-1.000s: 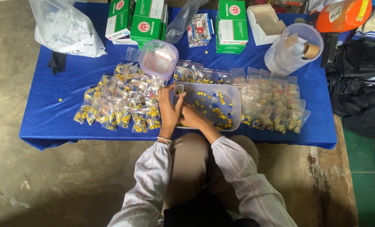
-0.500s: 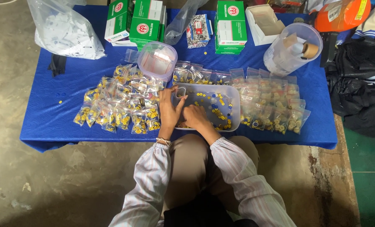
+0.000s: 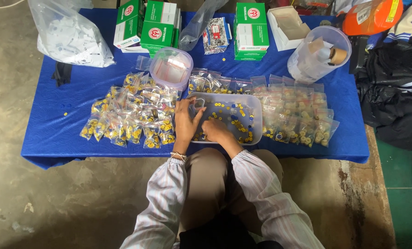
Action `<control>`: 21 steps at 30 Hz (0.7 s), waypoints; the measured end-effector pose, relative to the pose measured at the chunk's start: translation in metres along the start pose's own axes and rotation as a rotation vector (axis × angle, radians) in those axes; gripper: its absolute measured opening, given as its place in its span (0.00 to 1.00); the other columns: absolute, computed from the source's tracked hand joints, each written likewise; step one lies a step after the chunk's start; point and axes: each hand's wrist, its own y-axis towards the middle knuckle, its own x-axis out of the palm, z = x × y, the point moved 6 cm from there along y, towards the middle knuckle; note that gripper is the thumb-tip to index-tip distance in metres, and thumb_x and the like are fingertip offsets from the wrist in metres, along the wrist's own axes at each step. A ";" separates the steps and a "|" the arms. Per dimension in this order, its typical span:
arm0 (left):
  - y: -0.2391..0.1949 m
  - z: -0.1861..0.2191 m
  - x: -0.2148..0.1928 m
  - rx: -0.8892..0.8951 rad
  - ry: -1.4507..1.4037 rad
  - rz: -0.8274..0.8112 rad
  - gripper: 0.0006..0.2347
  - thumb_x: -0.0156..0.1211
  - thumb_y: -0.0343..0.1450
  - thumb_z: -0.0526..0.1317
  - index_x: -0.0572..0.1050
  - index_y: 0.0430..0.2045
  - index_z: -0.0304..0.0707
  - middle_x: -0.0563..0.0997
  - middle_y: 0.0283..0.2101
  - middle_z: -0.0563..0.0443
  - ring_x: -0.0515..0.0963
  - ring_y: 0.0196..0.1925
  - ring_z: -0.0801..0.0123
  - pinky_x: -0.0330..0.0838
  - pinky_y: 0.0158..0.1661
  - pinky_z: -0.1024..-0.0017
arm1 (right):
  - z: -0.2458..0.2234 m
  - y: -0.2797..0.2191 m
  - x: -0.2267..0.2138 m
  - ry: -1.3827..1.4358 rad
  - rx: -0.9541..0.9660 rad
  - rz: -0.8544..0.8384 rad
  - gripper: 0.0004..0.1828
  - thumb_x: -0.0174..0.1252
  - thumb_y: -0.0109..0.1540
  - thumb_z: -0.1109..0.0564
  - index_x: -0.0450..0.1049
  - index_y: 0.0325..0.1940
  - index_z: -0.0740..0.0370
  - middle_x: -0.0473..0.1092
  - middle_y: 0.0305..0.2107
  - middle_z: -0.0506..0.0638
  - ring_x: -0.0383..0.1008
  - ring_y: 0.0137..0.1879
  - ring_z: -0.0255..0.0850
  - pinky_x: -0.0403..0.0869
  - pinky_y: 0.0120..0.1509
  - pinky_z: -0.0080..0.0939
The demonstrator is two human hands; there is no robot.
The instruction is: Sorting and packaging small yellow rings into plastic bags on a low table.
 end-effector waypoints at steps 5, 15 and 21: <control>0.000 0.000 0.001 -0.012 0.002 -0.023 0.14 0.74 0.65 0.36 0.75 0.38 0.32 0.77 0.35 0.43 0.75 0.44 0.53 0.69 0.48 0.63 | 0.008 0.008 0.007 0.018 -0.026 0.023 0.06 0.72 0.52 0.64 0.82 0.31 0.67 0.79 0.35 0.66 0.80 0.47 0.63 0.80 0.51 0.60; -0.003 -0.016 0.011 -0.036 0.060 -0.081 0.16 0.77 0.59 0.35 0.79 0.38 0.33 0.80 0.37 0.47 0.75 0.48 0.55 0.65 0.50 0.62 | 0.027 -0.015 -0.044 0.355 -0.061 0.160 0.10 0.71 0.45 0.62 0.84 0.30 0.56 0.78 0.22 0.54 0.82 0.33 0.49 0.80 0.46 0.44; -0.006 -0.015 0.021 0.045 0.173 -0.150 0.17 0.81 0.54 0.41 0.82 0.33 0.41 0.83 0.33 0.55 0.77 0.44 0.64 0.62 0.52 0.64 | 0.036 -0.064 -0.104 0.812 -0.077 0.414 0.13 0.70 0.50 0.68 0.80 0.39 0.72 0.77 0.29 0.67 0.81 0.35 0.51 0.80 0.41 0.47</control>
